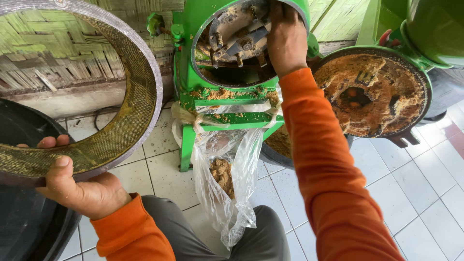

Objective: The person sifts a brown granular substance in a large black basin using a metal sieve and a wooden stick. They then clean the inside of a green grinder with their hands and a blue cloth, wiping the interior surfaces and placing the sieve back into the machine.

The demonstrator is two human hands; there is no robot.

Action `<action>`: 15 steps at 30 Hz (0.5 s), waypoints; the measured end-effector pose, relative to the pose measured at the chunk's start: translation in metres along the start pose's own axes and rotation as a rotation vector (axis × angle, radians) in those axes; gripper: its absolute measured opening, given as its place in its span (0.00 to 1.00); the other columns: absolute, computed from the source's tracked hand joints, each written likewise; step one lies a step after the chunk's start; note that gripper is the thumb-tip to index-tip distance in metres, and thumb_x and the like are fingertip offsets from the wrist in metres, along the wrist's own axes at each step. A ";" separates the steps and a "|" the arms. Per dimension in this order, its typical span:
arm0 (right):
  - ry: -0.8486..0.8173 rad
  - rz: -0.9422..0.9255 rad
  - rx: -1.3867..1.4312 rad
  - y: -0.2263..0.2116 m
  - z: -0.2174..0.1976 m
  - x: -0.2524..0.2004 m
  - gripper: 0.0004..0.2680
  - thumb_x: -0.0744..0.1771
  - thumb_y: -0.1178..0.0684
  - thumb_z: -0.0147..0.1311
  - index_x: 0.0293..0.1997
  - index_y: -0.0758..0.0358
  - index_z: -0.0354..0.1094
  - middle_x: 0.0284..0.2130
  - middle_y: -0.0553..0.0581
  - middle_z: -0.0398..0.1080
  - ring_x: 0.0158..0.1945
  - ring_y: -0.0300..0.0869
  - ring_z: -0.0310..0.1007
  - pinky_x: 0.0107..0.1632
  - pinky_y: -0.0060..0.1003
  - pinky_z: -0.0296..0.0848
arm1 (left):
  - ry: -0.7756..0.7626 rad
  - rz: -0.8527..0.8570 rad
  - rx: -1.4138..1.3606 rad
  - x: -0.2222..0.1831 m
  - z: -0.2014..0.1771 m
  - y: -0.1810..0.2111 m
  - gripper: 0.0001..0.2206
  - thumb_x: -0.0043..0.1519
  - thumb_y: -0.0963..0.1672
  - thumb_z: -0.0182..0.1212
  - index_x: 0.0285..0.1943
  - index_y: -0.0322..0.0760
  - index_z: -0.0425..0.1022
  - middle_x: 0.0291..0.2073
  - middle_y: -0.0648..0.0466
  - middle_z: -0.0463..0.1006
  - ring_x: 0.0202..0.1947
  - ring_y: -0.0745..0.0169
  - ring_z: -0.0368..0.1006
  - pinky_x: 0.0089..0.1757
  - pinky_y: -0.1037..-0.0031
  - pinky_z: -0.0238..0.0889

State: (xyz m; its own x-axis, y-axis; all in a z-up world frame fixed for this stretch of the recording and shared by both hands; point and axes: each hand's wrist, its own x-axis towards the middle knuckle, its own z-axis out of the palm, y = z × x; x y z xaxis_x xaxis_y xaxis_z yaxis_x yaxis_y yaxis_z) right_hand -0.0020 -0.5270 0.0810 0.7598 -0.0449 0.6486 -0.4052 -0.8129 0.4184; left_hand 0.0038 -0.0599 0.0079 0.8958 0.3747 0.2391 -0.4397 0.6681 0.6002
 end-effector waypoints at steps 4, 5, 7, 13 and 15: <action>-0.025 -0.051 -0.031 0.003 -0.008 0.006 0.23 0.64 0.57 0.62 0.66 0.70 0.59 0.51 0.70 0.68 0.40 0.55 0.76 0.40 0.43 0.78 | -0.001 -0.042 0.012 -0.002 0.002 0.004 0.31 0.61 0.44 0.62 0.74 0.33 0.57 0.56 0.47 0.69 0.55 0.57 0.67 0.59 0.65 0.63; -0.069 -0.036 -0.029 0.003 -0.012 0.007 0.22 0.65 0.54 0.63 0.64 0.69 0.60 0.51 0.69 0.68 0.40 0.55 0.76 0.40 0.44 0.78 | 0.009 -0.051 0.003 -0.003 0.003 0.003 0.31 0.61 0.44 0.62 0.74 0.34 0.57 0.58 0.48 0.69 0.57 0.56 0.67 0.60 0.64 0.63; -0.015 -0.091 -0.074 0.002 -0.022 0.005 0.18 0.66 0.52 0.63 0.60 0.66 0.61 0.50 0.68 0.69 0.41 0.55 0.76 0.40 0.44 0.78 | 0.011 -0.057 -0.016 -0.004 0.003 0.004 0.31 0.61 0.44 0.62 0.74 0.34 0.57 0.58 0.47 0.68 0.57 0.57 0.66 0.60 0.65 0.63; 0.294 -0.191 0.078 -0.007 -0.048 -0.012 0.13 0.67 0.62 0.52 0.58 0.64 0.68 0.46 0.62 0.72 0.41 0.51 0.76 0.43 0.41 0.78 | -0.002 -0.045 -0.021 -0.002 -0.006 0.002 0.29 0.63 0.45 0.64 0.73 0.36 0.59 0.57 0.47 0.69 0.54 0.57 0.66 0.59 0.65 0.63; 0.292 -0.062 0.390 -0.012 -0.042 -0.003 0.17 0.66 0.67 0.45 0.63 0.75 0.68 0.41 0.66 0.74 0.32 0.50 0.72 0.35 0.42 0.77 | 0.003 -0.041 -0.037 -0.001 -0.007 -0.001 0.25 0.63 0.45 0.64 0.68 0.36 0.63 0.56 0.47 0.71 0.53 0.56 0.67 0.58 0.65 0.63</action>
State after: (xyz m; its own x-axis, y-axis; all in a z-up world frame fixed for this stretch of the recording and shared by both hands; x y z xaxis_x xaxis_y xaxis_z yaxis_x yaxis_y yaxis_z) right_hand -0.0212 -0.4923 0.1006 0.5796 0.1295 0.8045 -0.1011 -0.9682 0.2287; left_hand 0.0031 -0.0561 0.0019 0.9128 0.3487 0.2125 -0.4050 0.7060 0.5810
